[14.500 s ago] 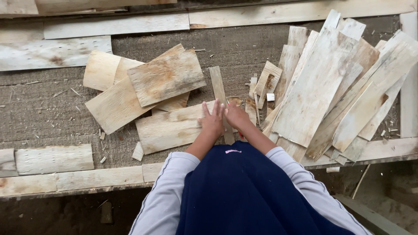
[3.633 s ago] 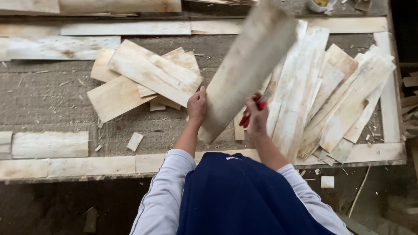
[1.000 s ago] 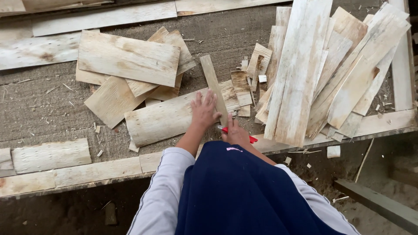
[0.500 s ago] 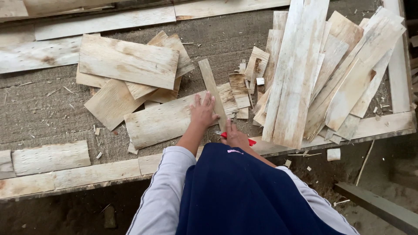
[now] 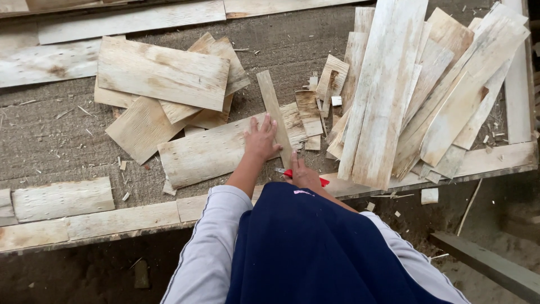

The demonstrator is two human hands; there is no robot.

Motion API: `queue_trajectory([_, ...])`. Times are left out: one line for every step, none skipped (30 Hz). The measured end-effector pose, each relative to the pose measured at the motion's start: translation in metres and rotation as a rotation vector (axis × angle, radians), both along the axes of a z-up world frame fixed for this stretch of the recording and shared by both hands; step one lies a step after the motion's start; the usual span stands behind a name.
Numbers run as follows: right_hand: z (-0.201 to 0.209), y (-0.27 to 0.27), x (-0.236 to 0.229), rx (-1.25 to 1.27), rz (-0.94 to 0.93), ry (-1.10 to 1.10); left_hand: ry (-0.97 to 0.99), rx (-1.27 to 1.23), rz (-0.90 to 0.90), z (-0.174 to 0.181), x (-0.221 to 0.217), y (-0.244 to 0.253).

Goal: The person uses a red utility knife to scrape the surface of multiple wooden planks on a workbench. They repeatedly pick up planks, scrape them, and place them back down, handling each piece individually.

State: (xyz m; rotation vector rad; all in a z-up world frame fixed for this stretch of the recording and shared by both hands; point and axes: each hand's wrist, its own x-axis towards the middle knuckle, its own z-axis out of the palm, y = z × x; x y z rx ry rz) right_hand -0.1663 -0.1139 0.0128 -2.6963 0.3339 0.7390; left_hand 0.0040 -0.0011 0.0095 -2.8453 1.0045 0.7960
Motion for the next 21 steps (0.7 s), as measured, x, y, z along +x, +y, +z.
queue_trajectory([0.001, -0.001, 0.000, 0.001, -0.001, -0.001, -0.001, 0.001, -0.001, 0.002, -0.001, 0.000])
queue_trajectory([0.002, -0.001, -0.001, 0.015, -0.010, 0.050, 0.000, 0.000, 0.002, 0.004, -0.002, 0.000])
queue_trajectory([0.003, -0.002, -0.002, 0.029, -0.018, 0.100, 0.002, -0.002, 0.005, 0.007, -0.003, 0.000])
queue_trajectory([0.000, -0.001, -0.004, 0.029, -0.020, 0.100, 0.001, -0.002, 0.003, 0.007, -0.003, 0.000])
queue_trajectory([-0.003, 0.000, -0.007, 0.004, -0.013, 0.097, 0.002, 0.005, 0.003, 0.007, -0.003, -0.001])
queue_trajectory([-0.005, 0.001, -0.010, -0.021, -0.005, 0.096, 0.004, 0.012, 0.003, 0.008, -0.003, -0.001])
queue_trajectory([-0.006, 0.001, -0.011, -0.020, -0.006, 0.097, 0.005, 0.013, 0.002, 0.008, -0.004, -0.001])
queue_trajectory([-0.007, 0.000, -0.012, -0.010, -0.012, 0.101, 0.013, 0.021, 0.007, 0.009, -0.003, -0.001])
queue_trajectory([-0.008, -0.001, -0.012, 0.000, -0.017, 0.105, 0.021, 0.029, 0.012, 0.010, -0.003, -0.002])
queue_trajectory([-0.008, -0.002, -0.011, -0.001, -0.018, 0.103, 0.019, 0.028, 0.012, 0.009, -0.004, -0.005])
queue_trajectory([-0.008, -0.002, -0.010, 0.011, -0.031, 0.125, 0.026, 0.048, 0.027, 0.008, -0.004, -0.007])
queue_trajectory([-0.008, -0.004, -0.009, 0.022, -0.042, 0.148, 0.034, 0.068, 0.044, 0.007, -0.005, -0.010])
queue_trajectory([-0.008, -0.005, -0.009, 0.020, -0.041, 0.147, 0.033, 0.065, 0.045, 0.009, -0.004, -0.011])
queue_trajectory([-0.007, -0.007, -0.009, 0.031, -0.098, 0.103, 0.061, 0.065, 0.058, 0.012, -0.004, -0.012])
queue_trajectory([-0.007, -0.009, -0.009, 0.043, -0.155, 0.058, 0.089, 0.064, 0.071, 0.015, -0.003, -0.012])
queue_trajectory([-0.011, -0.010, -0.009, 0.041, -0.152, 0.057, 0.088, 0.062, 0.074, 0.016, -0.004, -0.012])
queue_trajectory([-0.015, -0.012, -0.010, 0.083, -0.237, -0.001, 0.096, 0.048, 0.071, 0.017, -0.004, -0.011])
queue_trajectory([-0.018, -0.013, -0.009, 0.126, -0.319, -0.060, 0.102, 0.035, 0.071, 0.019, -0.003, -0.011])
queue_trajectory([-0.029, -0.020, -0.006, 0.125, -0.314, -0.062, 0.100, 0.034, 0.075, 0.018, -0.003, -0.012])
queue_trajectory([-0.041, -0.027, -0.003, 0.176, -0.382, -0.097, 0.104, 0.034, 0.071, 0.016, -0.002, -0.011])
queue_trajectory([-0.052, -0.033, 0.000, 0.227, -0.450, -0.132, 0.108, 0.035, 0.067, 0.014, -0.002, -0.012])
